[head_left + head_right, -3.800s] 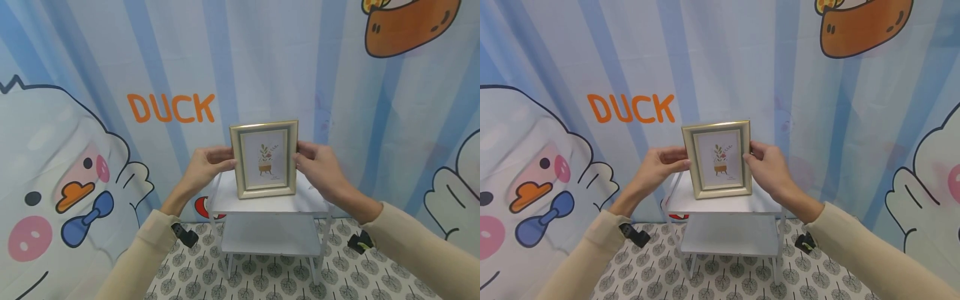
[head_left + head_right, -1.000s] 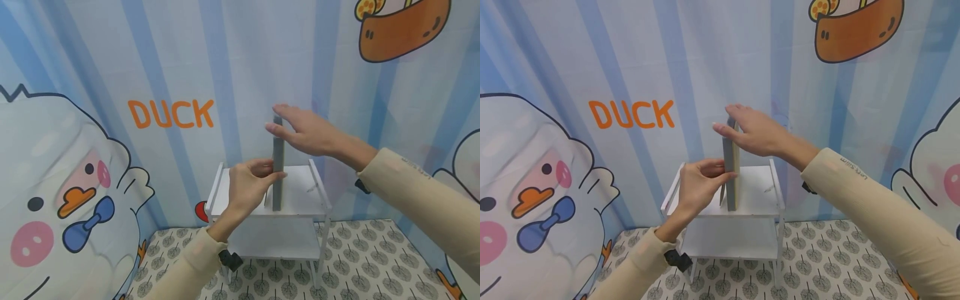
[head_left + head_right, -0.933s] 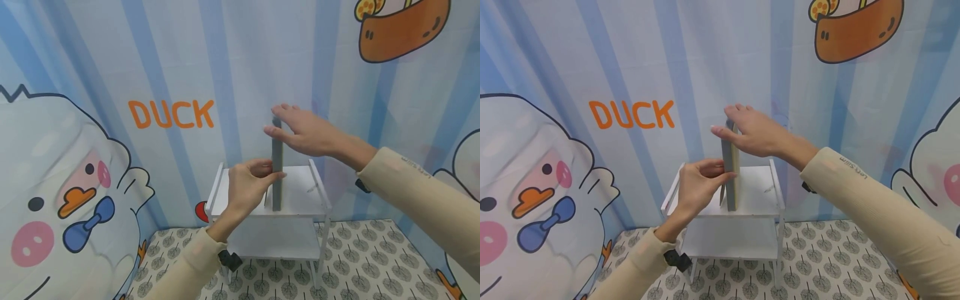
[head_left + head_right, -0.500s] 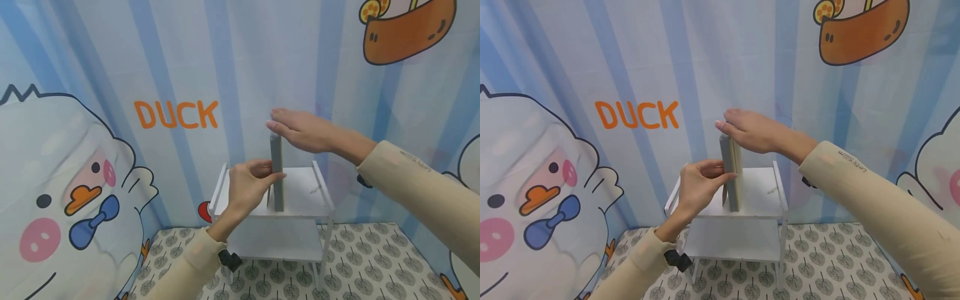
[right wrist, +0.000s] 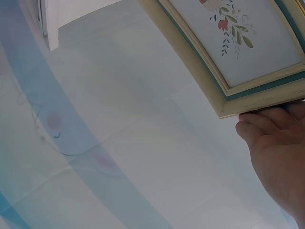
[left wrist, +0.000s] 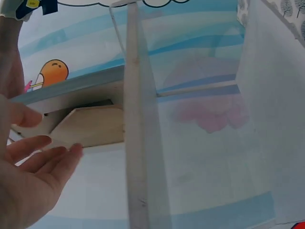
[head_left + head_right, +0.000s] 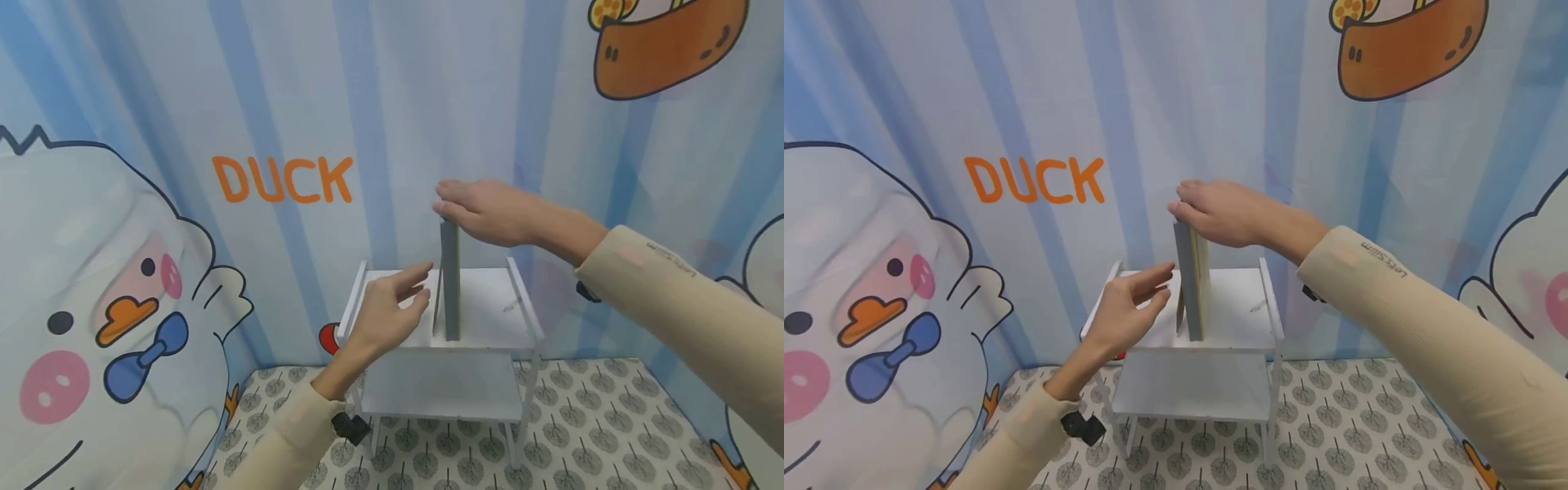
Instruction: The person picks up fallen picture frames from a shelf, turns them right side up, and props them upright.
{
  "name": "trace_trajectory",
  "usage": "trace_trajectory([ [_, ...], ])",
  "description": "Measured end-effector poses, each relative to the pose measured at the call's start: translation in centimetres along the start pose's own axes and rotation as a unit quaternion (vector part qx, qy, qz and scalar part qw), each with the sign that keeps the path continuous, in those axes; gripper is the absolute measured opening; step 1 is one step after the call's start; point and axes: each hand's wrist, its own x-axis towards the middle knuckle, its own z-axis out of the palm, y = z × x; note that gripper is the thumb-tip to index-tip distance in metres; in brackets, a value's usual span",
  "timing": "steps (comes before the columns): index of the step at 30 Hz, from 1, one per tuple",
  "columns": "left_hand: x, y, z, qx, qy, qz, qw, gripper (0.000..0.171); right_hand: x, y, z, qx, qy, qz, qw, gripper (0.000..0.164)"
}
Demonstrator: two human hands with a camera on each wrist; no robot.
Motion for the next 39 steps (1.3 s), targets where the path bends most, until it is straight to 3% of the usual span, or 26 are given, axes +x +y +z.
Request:
trace_trajectory([
  [3,-0.2,-0.7,0.3,-0.006,-0.03,-0.033,0.999,0.046,0.1,-0.1,0.1,-0.006,0.004,0.0,1.0,0.061],
  [5,-0.2,-1.0,0.5,-0.006,-0.043,-0.039,0.9983,0.047,0.2,-0.1,0.2,-0.009,0.008,0.001,1.0,0.06],
  [12,-0.1,-1.4,0.9,0.003,-0.042,-0.027,0.9987,0.039,0.4,0.0,0.7,-0.011,0.032,-0.01,0.999,0.059],
  [22,0.3,-1.4,0.9,0.009,-0.046,0.004,0.9989,0.035,0.7,-0.4,0.9,-0.019,0.029,0.0,0.999,0.061],
  [28,0.0,-2.2,-0.7,0.047,-0.036,0.013,0.9982,0.034,1.6,-1.0,1.2,-0.023,0.019,0.003,1.0,0.061],
  [33,0.0,-3.1,-2.5,0.085,-0.042,0.046,0.9945,0.032,2.5,-1.6,1.6,-0.021,0.024,0.006,0.999,0.06],
  [39,-0.1,-4.0,-3.9,0.107,-0.041,0.054,0.9919,0.031,4.0,-2.6,2.4,-0.018,0.036,-0.014,0.999,0.058],
])
